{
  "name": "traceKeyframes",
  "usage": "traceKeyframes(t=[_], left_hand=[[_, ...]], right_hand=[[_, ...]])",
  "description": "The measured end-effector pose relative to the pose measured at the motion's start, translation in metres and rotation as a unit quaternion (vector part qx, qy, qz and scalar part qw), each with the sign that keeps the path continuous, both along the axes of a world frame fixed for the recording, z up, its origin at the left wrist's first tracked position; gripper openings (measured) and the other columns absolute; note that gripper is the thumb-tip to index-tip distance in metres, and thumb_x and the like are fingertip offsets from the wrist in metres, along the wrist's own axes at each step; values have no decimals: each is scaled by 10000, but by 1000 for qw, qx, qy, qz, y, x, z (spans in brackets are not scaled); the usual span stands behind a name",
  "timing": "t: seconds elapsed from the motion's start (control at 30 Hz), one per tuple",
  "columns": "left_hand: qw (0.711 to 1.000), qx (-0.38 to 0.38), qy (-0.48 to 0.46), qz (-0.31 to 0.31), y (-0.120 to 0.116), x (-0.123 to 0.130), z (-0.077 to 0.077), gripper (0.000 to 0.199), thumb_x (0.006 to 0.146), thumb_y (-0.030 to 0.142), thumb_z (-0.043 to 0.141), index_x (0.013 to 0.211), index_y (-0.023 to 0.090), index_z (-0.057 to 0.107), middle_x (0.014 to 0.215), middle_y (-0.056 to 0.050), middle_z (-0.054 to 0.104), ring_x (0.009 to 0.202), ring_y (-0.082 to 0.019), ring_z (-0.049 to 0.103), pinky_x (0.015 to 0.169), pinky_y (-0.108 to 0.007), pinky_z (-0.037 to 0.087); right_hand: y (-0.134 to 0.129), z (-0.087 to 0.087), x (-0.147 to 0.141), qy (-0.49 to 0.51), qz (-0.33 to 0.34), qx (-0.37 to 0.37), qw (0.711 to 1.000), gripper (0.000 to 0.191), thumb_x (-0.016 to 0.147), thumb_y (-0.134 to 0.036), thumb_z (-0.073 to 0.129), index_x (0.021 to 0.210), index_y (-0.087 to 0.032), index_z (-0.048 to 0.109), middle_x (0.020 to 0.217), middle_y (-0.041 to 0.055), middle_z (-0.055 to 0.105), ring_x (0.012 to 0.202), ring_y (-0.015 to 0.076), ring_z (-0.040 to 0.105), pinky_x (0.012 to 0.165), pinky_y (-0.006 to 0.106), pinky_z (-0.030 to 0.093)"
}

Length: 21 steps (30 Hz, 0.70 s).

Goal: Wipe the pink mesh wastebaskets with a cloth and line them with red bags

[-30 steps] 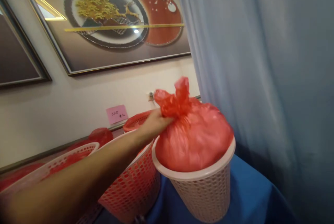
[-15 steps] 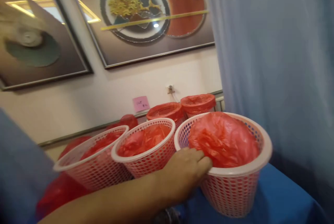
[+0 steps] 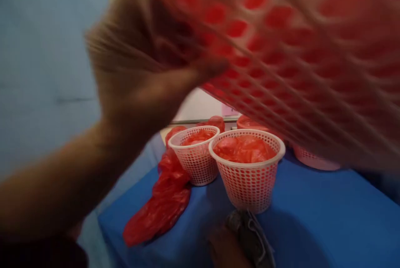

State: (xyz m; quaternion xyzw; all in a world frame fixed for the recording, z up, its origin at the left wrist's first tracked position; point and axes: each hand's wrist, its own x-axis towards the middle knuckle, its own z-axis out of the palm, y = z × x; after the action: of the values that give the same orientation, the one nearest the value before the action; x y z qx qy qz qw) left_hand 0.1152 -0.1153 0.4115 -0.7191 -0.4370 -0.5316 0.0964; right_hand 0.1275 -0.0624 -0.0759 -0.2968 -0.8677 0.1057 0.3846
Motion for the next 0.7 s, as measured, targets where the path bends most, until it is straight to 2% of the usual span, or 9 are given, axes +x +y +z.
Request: traceKeyframes(t=[0.07, 0.1, 0.13, 0.23, 0.27, 0.33, 0.4, 0.53, 0.7], left_hand=[[977, 174, 70, 97, -4, -46, 19, 582, 671, 522, 843, 1175, 268, 698, 1171, 150, 697, 1233, -339, 694, 860, -385, 572], [964, 214, 103, 118, -5, -71, 23, 572, 731, 583, 744, 1151, 198, 695, 1079, 134, 680, 1190, -340, 708, 872, -430, 544], [956, 232, 113, 139, -7, -97, 24, 515, 826, 589, 622, 1064, 138, 690, 979, 118, 660, 1134, -309, 726, 863, -431, 515], [949, 171, 133, 228, -10, -178, 12, 382, 859, 555, 724, 903, 179, 671, 912, 92, 694, 1016, -227, 736, 867, -331, 540], [934, 141, 148, 293, -10, -204, 5, 376, 865, 563, 727, 855, 194, 655, 857, 85, 686, 952, -204, 720, 851, -316, 537], [893, 34, 198, 402, -5, -254, -11, 321, 928, 505, 645, 959, 186, 666, 902, 53, 695, 864, -167, 678, 820, -304, 520], [874, -31, 221, 432, 4, -299, -31, 162, 862, 350, 693, 870, 191, 664, 851, -8, 709, 787, -187, 662, 745, -307, 500], [844, -155, 277, 433, 31, -366, -80, 45, 798, 158, 633, 783, 198, 647, 797, -51, 728, 765, -244, 685, 667, -320, 461], [826, -265, 331, 371, 65, -400, -144, 128, 840, 126, 582, 874, 144, 704, 937, -109, 788, 894, -297, 731, 758, -349, 506]], right_hand=[[-4, -4, 4, -20, 10, -23, 1000, 263, 807, -45, 561, 958, -217, 691, 954, 34, 747, 887, 201, 691, 860, 313, 546], [-7, -3, 7, -32, 13, -41, 999, 276, 815, -42, 544, 969, -218, 690, 973, 41, 748, 912, 204, 692, 871, 312, 537], [-10, -2, 9, -45, 14, -60, 997, 287, 830, -39, 527, 985, -218, 689, 990, 47, 747, 933, 205, 690, 879, 311, 529], [-13, 0, 12, -78, 22, -83, 993, 317, 854, -26, 489, 1012, -219, 684, 997, 50, 739, 936, 200, 682, 858, 299, 516], [-13, 0, 12, -82, 26, -74, 994, 325, 854, -20, 486, 1017, -221, 683, 987, 47, 737, 926, 197, 680, 849, 293, 515], [-11, -4, 13, -83, 32, -49, 995, 332, 854, -14, 493, 1024, -227, 682, 976, 39, 733, 910, 190, 676, 843, 279, 513], [-9, -10, 13, -82, 32, -19, 996, 327, 855, -10, 507, 1019, -235, 678, 955, 25, 727, 892, 181, 672, 840, 266, 508], [-1, -25, 12, -83, 22, 42, 995, 310, 843, 1, 550, 994, -244, 664, 927, 3, 724, 852, 170, 669, 821, 248, 496], [10, -60, 0, -42, -1, 122, 992, 385, 754, 62, 516, 951, -244, 642, 865, -22, 724, 735, 146, 650, 725, 235, 473]])
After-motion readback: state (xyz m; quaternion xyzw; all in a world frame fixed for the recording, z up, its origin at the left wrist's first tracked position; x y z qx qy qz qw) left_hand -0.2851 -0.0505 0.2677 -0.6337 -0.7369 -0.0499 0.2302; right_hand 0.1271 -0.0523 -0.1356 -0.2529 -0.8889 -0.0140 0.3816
